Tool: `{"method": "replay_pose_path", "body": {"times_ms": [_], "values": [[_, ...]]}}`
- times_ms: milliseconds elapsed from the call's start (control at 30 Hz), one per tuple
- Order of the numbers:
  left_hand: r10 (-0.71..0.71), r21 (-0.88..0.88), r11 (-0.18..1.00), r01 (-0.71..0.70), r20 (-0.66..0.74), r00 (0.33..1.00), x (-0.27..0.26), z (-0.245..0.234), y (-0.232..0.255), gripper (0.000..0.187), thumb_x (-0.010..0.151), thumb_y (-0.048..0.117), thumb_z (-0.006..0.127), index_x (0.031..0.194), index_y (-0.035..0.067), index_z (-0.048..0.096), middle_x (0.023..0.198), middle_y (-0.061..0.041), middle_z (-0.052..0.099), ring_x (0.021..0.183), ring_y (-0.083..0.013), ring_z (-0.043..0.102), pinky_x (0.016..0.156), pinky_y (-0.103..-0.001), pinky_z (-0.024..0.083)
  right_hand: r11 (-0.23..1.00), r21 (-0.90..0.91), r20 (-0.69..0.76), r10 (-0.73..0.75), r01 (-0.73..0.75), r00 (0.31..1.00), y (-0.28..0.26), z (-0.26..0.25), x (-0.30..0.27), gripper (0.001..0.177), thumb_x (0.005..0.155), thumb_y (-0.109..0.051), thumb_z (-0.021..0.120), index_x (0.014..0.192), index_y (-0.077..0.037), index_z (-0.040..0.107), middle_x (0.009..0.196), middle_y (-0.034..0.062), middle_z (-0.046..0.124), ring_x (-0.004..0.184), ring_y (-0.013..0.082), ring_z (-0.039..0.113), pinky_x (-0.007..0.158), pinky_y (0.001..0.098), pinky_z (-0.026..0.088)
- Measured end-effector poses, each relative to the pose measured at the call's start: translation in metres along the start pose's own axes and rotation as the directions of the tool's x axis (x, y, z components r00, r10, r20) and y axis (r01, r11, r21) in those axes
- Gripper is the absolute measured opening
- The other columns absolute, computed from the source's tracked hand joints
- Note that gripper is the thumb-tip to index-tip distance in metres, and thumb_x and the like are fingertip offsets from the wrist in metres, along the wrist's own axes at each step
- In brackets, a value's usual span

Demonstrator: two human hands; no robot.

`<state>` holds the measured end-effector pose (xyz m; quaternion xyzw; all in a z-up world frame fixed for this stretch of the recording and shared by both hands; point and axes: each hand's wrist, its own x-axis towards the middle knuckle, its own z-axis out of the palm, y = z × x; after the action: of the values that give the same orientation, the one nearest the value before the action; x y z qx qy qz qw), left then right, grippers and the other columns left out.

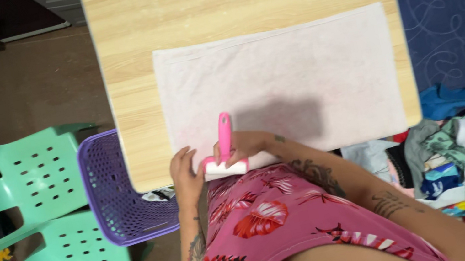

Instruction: The person uses a lint roller by hand to clean a light-colored cloth spread out on a table, rolling it repeatedly across the fabric surface to remove debris.

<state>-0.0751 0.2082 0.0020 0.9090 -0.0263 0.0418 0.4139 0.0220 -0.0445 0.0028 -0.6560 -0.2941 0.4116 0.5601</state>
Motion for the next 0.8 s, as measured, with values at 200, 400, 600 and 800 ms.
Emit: {"method": "replay_pose_path", "body": {"times_ms": [200,400,600,800], "values": [[0.055,0.018,0.998,-0.058,0.119,0.991,0.01,-0.024,-0.001,0.041,0.079,0.011,0.081,0.117,0.004,0.069,0.131,-0.013,0.063,0.123,-0.0345,0.056,0.11,-0.047,0.039,0.999,0.045,-0.5,0.043,-0.023,0.865,-0.002,-0.127,-0.005,0.023,0.094,-0.02,0.073,0.112,-0.007,0.07,0.11,0.0039,0.07,0.104,0.0137,0.064,0.094,0.0327,0.053],[-0.035,0.04,0.999,0.032,0.096,0.995,0.024,-0.035,0.005,0.046,0.064,0.013,0.088,0.105,0.004,0.07,0.115,-0.016,0.062,0.107,-0.0399,0.051,0.095,-0.045,0.042,0.98,0.025,-0.599,0.171,-0.196,0.782,-0.023,-0.136,0.009,0.02,0.097,-0.021,0.068,0.111,-0.007,0.07,0.109,0.0063,0.071,0.103,0.0172,0.066,0.092,0.0364,0.055],[-0.151,-0.052,0.987,0.152,0.021,0.988,0.033,-0.031,-0.003,0.025,0.079,0.002,0.081,0.101,0.004,0.069,0.098,-0.011,0.057,0.097,-0.0299,0.054,0.086,-0.041,0.046,0.992,0.037,-0.018,0.122,-0.122,0.992,-0.005,-0.048,0.066,0.03,0.093,-0.023,0.074,0.119,-0.008,0.072,0.115,0.007,0.075,0.105,0.0185,0.068,0.097,0.0373,0.056],[-0.188,-0.035,0.981,0.19,0.058,0.98,0.043,-0.042,0.007,0.026,0.075,0.0,0.081,0.098,0.004,0.069,0.097,-0.011,0.06,0.094,-0.03,0.055,0.082,-0.041,0.046,0.987,0.055,-0.593,0.154,-0.151,0.79,0.001,-0.216,0.068,0.019,0.101,-0.02,0.072,0.113,-0.006,0.072,0.105,0.0096,0.071,0.095,0.018,0.062,0.085,0.0379,0.052]]}}
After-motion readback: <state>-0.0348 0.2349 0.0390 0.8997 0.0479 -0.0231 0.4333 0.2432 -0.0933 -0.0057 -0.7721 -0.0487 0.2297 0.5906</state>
